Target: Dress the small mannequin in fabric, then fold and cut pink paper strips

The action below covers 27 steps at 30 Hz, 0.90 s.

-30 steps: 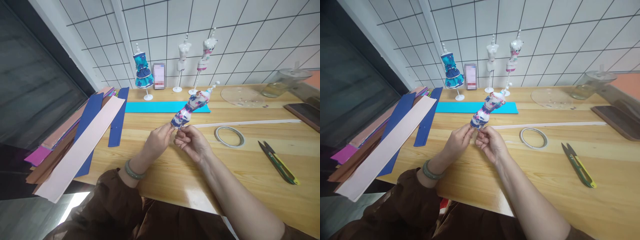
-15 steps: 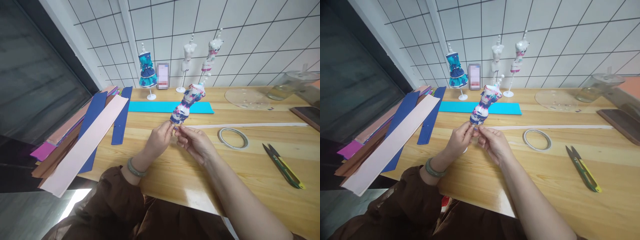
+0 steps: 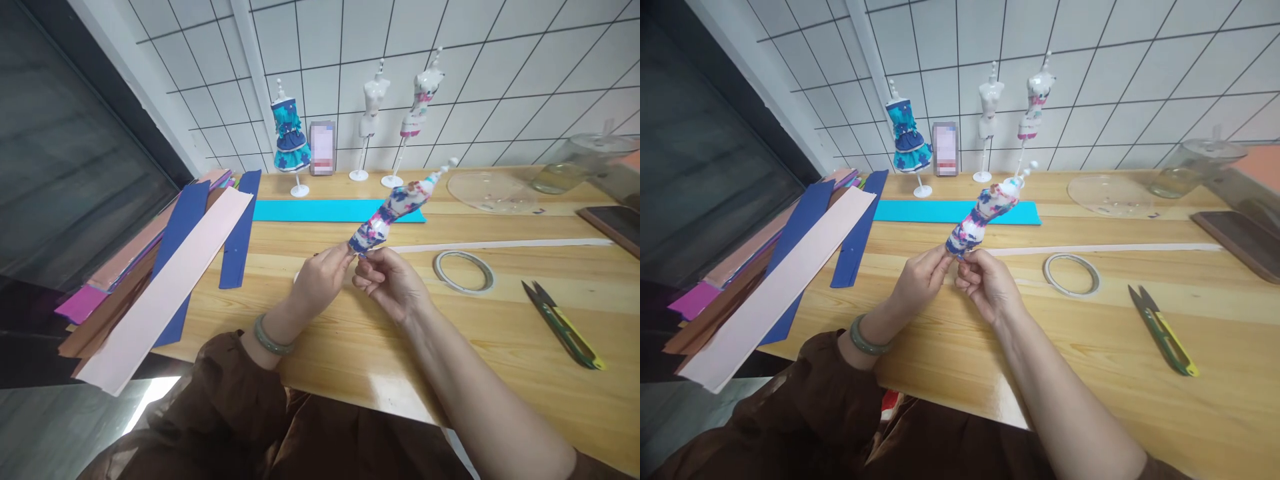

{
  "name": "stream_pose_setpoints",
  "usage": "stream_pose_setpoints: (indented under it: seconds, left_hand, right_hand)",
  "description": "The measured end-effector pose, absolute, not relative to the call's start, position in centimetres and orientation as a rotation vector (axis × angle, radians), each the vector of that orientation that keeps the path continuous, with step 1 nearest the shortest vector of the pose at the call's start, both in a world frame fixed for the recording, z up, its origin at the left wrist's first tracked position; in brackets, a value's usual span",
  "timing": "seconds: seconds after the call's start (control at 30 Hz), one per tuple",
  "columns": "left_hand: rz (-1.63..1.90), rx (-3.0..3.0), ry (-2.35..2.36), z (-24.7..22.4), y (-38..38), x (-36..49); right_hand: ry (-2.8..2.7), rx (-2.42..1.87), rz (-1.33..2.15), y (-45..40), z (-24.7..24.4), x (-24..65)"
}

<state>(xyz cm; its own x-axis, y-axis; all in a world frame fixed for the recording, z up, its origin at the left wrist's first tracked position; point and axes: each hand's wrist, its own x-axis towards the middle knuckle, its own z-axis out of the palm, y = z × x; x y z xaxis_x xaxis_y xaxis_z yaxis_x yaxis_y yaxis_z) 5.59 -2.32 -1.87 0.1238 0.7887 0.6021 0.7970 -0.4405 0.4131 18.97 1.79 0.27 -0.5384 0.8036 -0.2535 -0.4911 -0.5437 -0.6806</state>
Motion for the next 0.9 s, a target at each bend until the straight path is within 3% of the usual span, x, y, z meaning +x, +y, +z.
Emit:
stream_pose_setpoints:
  seconds: [0.2, 0.53, 0.9]
  left_hand:
    - [-1.117, -2.339, -1.674, -1.9, -2.3, 5.5]
    - [-1.486, -2.283, -1.905, -1.0, -2.3, 5.4]
    - [-1.425, -2.329, -1.829, -1.2, -2.4, 5.5]
  right_hand:
    - [-0.678, -0.744, 2.137, 1.8, 0.4, 19.0]
    - [-0.807, -0.723, 2.171, 1.3, 0.4, 19.1]
    - [-0.818, -0.708, 2.085, 1.3, 0.6, 19.1]
